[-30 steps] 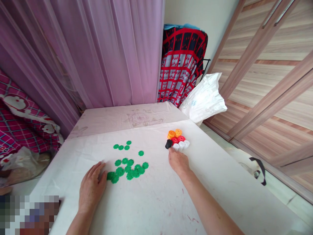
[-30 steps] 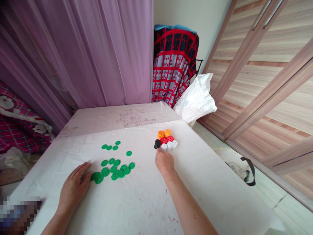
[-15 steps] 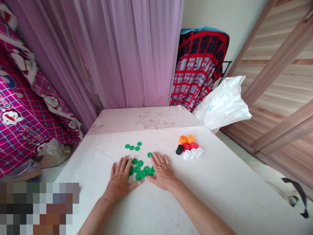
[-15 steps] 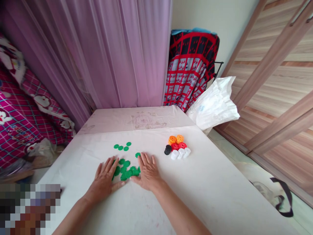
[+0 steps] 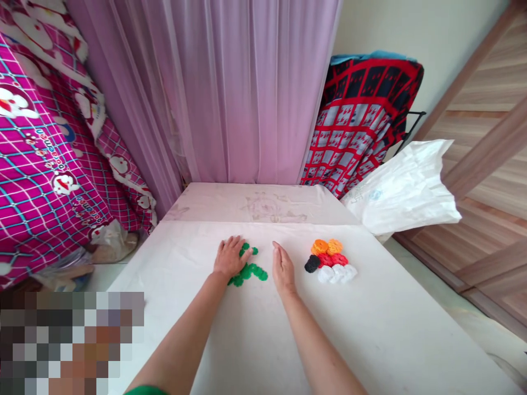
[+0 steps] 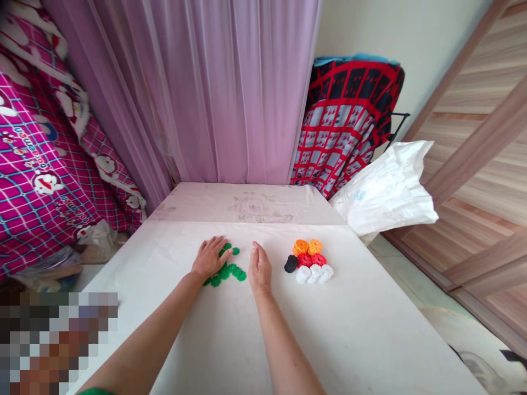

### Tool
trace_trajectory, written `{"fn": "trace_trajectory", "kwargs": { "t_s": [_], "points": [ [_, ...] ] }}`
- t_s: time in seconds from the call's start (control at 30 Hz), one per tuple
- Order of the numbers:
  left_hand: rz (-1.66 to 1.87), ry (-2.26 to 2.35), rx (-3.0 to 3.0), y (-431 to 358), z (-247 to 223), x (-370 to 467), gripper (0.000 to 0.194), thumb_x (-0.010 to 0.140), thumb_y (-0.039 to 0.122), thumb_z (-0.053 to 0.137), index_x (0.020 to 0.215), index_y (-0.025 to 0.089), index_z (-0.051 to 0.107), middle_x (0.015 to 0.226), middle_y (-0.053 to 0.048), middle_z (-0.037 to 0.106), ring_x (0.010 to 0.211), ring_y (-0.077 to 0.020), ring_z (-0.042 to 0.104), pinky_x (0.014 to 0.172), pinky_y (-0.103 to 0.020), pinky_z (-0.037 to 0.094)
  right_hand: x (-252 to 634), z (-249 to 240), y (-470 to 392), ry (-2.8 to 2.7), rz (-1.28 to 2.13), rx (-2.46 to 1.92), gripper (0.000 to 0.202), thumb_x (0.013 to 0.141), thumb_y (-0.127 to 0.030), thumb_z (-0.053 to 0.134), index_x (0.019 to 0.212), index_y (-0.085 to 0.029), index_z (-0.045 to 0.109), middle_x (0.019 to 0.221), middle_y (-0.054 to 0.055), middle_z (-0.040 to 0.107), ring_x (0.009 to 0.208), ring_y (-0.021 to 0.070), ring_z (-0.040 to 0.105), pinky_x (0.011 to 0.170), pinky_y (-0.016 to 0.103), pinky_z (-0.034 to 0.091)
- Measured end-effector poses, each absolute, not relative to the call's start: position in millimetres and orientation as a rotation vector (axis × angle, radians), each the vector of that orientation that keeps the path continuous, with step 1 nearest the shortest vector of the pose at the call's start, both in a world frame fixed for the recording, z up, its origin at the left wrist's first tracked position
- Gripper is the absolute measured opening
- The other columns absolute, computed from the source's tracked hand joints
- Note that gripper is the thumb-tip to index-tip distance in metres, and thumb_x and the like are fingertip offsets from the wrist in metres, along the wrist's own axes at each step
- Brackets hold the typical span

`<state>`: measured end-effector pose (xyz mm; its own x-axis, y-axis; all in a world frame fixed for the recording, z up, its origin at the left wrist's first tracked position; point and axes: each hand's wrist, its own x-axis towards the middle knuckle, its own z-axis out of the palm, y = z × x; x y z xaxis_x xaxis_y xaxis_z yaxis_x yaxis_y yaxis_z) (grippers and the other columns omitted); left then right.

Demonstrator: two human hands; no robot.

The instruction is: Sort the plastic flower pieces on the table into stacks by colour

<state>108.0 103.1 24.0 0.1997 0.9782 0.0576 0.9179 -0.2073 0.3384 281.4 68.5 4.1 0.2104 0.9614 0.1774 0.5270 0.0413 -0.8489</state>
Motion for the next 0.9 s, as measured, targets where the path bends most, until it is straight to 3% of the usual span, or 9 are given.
{"fn": "trace_trajectory", "kwargs": {
  "t_s": [0.17,0.23,0.4,0.57,0.67,0.77,0.9],
  "points": [
    [0.462,1.517,2.282,96,25,116,0.056,0.097,0.052,0.023,0.13,0.024,0.059,0.142,-0.005,0.054,0.138,-0.0222,0.042,0.117,-0.043,0.028,282,-14,77,-1.122,0.845,-1.314,0.077,0.091,-0.066,0.021,0.135,-0.011,0.052,0.141,0.016,0.052,0.131,0.0219,0.049,0.109,0.036,0.037],
    [0.516,1.566,2.317,77,17,95,0.063,0.094,0.058,0.027,0.136,0.02,0.054,0.148,-0.008,0.048,0.141,-0.0236,0.036,0.116,-0.04,0.03,280,-22,79,-1.062,0.836,-1.244,0.079,0.087,-0.072,0.029,0.133,-0.013,0.056,0.14,0.015,0.054,0.131,0.0242,0.049,0.111,0.039,0.035],
    [0.478,1.867,2.438,20,-8,68,0.091,0.08,0.075,0.043,0.148,0.015,0.037,0.154,-0.016,0.035,0.144,-0.0341,0.028,0.117,-0.053,0.021,254,-25,89,-1.097,0.846,-1.183,0.069,0.085,-0.069,0.041,0.126,-0.018,0.062,0.136,0.011,0.058,0.131,0.0239,0.049,0.113,0.041,0.033],
    [0.506,1.995,2.247,28,1,97,0.079,0.085,0.062,0.047,0.146,0.012,0.039,0.152,-0.018,0.039,0.142,-0.0366,0.031,0.116,-0.055,0.02,236,-15,86,-0.918,1.09,-1.054,0.074,0.08,-0.073,0.043,0.124,-0.016,0.061,0.135,0.014,0.058,0.127,0.0254,0.053,0.109,0.043,0.037],
    [0.622,1.966,2.205,46,10,94,0.062,0.089,0.048,0.046,0.14,0.012,0.047,0.144,-0.017,0.05,0.137,-0.0332,0.041,0.114,-0.053,0.028,251,-18,66,-0.836,1.081,-1.002,0.067,0.082,-0.071,0.041,0.118,-0.018,0.062,0.126,0.014,0.064,0.117,0.024,0.06,0.101,0.042,0.046],
    [0.934,1.924,1.997,52,6,74,0.045,0.093,0.036,0.039,0.126,0.013,0.06,0.127,-0.015,0.065,0.12,-0.027,0.058,0.106,-0.045,0.041,273,-27,42,-0.884,0.972,-1.056,0.048,0.08,-0.061,0.055,0.101,-0.019,0.066,0.109,0.012,0.071,0.101,0.0229,0.066,0.092,0.041,0.051],
    [1.35,1.848,1.581,48,-7,49,0.035,0.088,0.03,0.044,0.113,0.021,0.068,0.116,-0.008,0.071,0.11,-0.0227,0.064,0.1,-0.041,0.048,282,-28,24,-1.265,0.625,-1.332,0.03,0.08,-0.045,0.059,0.094,-0.02,0.068,0.096,0.009,0.07,0.088,0.0211,0.064,0.083,0.037,0.052]
  ]
}}
